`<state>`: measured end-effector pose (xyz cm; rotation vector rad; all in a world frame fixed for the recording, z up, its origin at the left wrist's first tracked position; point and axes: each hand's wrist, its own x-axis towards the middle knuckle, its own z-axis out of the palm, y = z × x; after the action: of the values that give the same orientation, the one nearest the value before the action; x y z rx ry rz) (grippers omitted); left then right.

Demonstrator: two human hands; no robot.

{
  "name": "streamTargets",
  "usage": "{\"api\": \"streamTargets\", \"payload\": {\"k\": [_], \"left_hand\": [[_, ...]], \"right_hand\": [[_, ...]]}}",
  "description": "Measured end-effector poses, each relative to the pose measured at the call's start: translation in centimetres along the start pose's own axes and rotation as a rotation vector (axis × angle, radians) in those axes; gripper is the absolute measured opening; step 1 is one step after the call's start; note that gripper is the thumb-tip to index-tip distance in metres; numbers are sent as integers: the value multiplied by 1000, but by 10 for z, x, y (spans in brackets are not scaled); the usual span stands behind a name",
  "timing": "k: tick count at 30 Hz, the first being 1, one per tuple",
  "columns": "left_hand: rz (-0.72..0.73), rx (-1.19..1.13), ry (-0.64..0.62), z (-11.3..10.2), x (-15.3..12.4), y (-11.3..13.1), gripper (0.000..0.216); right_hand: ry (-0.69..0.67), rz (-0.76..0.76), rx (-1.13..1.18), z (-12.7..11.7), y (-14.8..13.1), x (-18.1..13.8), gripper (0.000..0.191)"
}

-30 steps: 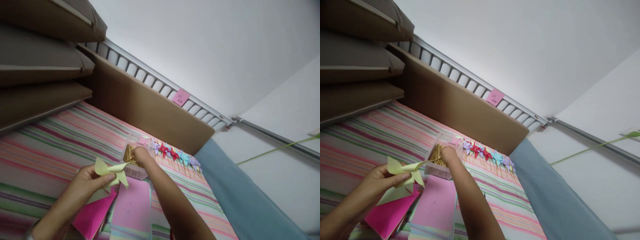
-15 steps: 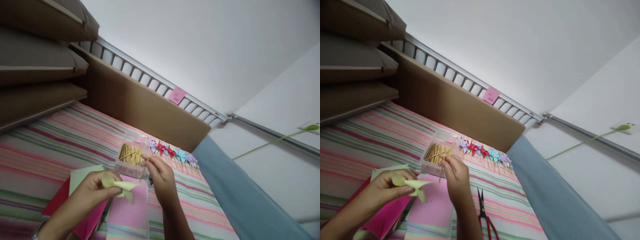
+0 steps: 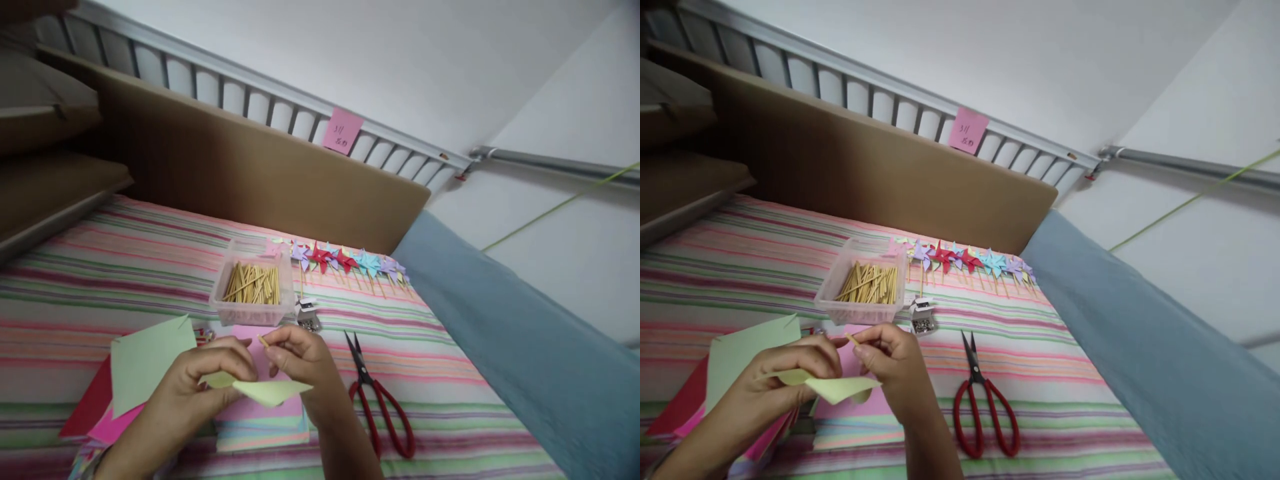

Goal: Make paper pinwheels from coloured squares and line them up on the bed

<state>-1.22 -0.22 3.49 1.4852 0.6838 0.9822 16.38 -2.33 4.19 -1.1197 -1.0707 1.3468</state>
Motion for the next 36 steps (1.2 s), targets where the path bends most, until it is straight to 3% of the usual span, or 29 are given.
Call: {"api": "streamTargets", "payload": {"k": [5,13,22,36], "left_hand": [[48,127,23,1,1,-3,6],[170,222,100,-5,-6,-8,12],[406,429,147,-4,-5,3,20],[451,462,164,-4,-4,4,18]], "right_hand": [[-8,75,30,6,1,-6,13],[35,-12,-23,13,8,-7,10],[62,-45,-20,14,9,-9,6],[56,-180,-215,12,6,-9,4]]}}
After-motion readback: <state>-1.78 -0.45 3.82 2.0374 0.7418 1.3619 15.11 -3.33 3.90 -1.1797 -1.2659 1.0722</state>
